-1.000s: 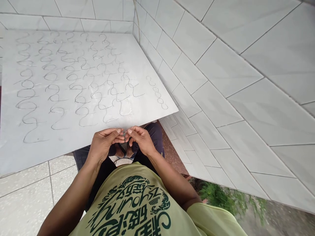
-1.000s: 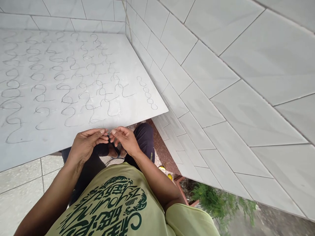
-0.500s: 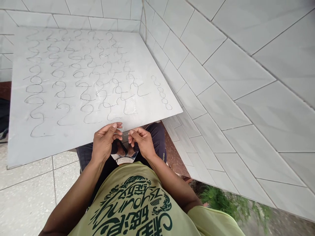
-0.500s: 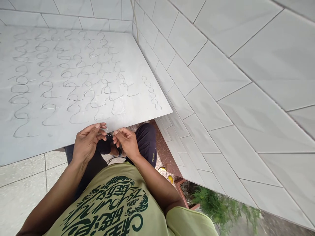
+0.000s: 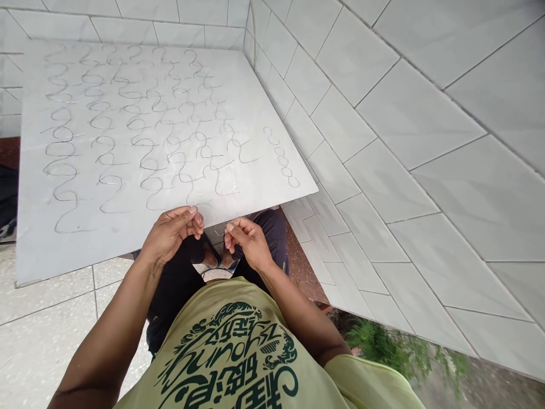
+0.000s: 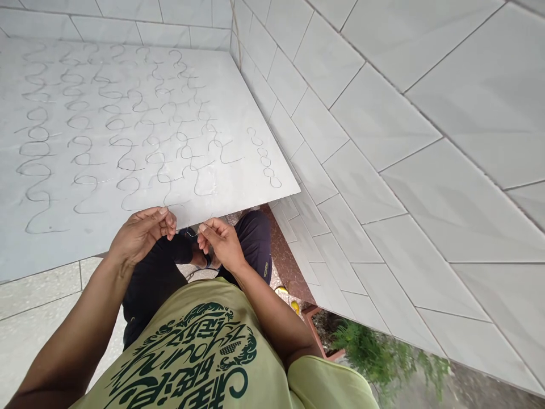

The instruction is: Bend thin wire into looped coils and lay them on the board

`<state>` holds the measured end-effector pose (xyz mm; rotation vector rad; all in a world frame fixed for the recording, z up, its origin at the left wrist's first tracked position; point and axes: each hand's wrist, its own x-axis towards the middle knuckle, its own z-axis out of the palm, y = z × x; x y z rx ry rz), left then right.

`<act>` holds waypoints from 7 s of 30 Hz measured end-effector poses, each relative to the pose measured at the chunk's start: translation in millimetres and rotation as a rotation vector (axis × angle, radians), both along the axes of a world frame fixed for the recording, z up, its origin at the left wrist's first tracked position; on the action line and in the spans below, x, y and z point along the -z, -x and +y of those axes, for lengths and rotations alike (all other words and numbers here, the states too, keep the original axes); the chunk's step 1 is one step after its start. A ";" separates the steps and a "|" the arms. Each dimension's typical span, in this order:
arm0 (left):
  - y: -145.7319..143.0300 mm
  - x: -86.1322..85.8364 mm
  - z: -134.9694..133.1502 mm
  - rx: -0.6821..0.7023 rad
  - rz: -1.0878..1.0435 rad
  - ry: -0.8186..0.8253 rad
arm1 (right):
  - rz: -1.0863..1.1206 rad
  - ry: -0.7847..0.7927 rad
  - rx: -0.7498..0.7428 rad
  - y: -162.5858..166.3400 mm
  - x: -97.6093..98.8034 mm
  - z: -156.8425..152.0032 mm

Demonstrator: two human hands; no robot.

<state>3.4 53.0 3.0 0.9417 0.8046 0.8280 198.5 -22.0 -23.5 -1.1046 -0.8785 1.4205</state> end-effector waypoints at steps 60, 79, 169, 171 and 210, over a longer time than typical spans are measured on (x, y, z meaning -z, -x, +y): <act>-6.5 9.9 -16.1 0.078 -0.031 0.097 | 0.209 -0.021 -0.141 3.0 9.8 -9.1; -7.5 -0.3 -28.4 -0.058 0.382 -0.077 | 0.043 -0.066 0.065 14.0 8.9 -10.5; 4.6 60.4 -81.7 -0.121 0.508 -0.081 | 0.089 0.037 0.232 -107.5 -5.0 109.2; 12.1 69.0 -84.1 -0.119 0.552 -0.075 | 0.081 0.064 0.220 -111.5 -1.7 115.0; 49.1 133.4 -81.6 -0.082 0.695 -0.076 | -1.472 0.084 0.259 -215.6 -32.4 136.8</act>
